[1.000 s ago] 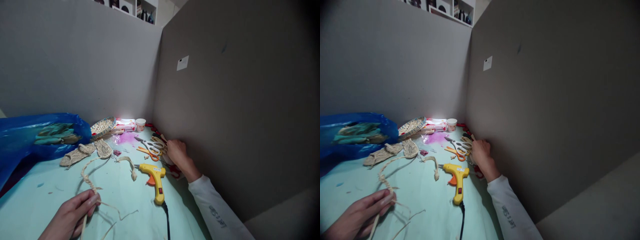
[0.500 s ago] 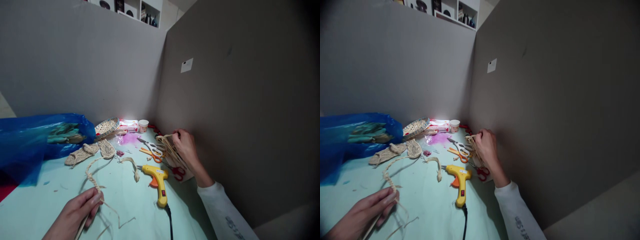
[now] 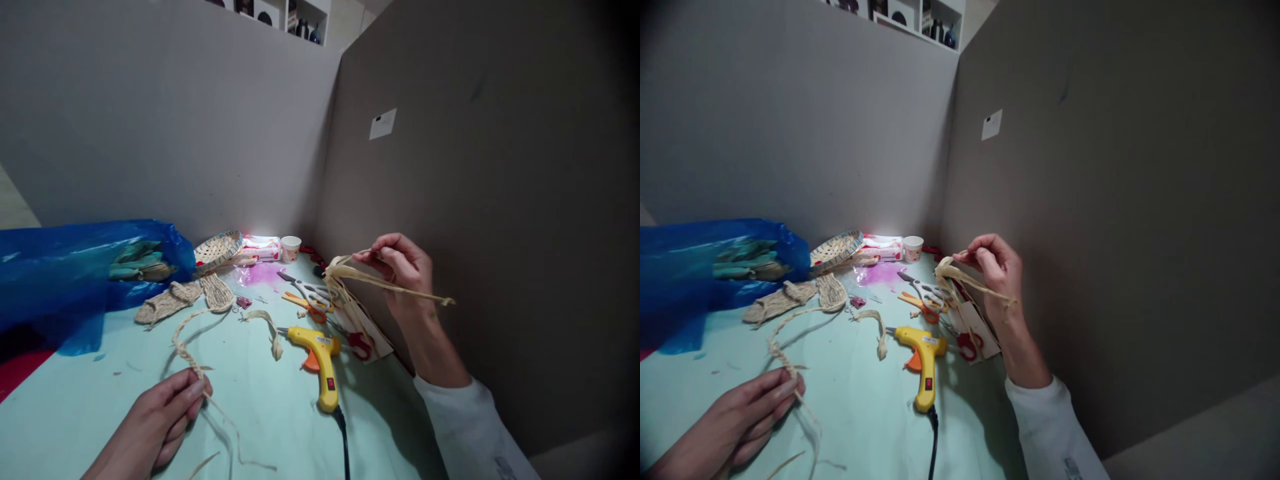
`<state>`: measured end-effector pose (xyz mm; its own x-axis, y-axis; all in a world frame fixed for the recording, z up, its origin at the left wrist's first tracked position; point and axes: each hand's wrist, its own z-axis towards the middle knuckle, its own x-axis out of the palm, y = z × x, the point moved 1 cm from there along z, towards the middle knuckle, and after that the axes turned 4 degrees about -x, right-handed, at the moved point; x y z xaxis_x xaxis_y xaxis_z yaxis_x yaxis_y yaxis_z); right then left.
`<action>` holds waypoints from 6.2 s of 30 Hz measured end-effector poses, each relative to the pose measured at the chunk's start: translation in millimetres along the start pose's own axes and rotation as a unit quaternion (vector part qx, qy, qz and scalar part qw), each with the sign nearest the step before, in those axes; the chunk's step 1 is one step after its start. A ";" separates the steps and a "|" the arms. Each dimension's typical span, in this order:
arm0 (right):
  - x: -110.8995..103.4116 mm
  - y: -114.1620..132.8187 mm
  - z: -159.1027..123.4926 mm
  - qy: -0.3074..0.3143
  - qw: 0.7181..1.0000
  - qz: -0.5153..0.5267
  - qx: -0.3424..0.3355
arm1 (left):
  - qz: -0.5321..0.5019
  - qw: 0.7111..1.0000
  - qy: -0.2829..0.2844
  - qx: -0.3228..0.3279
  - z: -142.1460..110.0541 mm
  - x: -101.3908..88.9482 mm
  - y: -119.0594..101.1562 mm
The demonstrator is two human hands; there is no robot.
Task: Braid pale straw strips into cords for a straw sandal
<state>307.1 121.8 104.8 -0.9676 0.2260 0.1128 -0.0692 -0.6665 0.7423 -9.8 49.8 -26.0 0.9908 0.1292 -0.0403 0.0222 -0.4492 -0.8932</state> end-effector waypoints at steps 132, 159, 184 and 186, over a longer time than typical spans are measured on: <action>33.3 3.6 -40.8 0.673 0.698 0.039 0.240 | -0.178 0.983 -0.011 0.045 -17.2 -5.2 -21.6; 41.5 2.1 -46.2 0.672 0.689 -0.001 0.270 | -0.188 0.981 0.011 0.052 -20.1 -4.9 -22.1; 66.2 -8.4 -69.4 0.656 0.713 -0.138 0.206 | -0.159 0.984 0.006 0.083 -24.0 0.5 -19.6; 67.0 -8.3 -68.8 0.638 0.723 -0.133 0.230 | -0.162 0.983 0.005 0.087 -22.8 -0.2 -18.8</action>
<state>226.2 93.7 60.8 -0.3914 -0.7328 -0.5566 -0.4897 -0.3463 0.8002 -7.4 38.0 1.0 0.9369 0.2312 0.2622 0.3141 -0.2274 -0.9218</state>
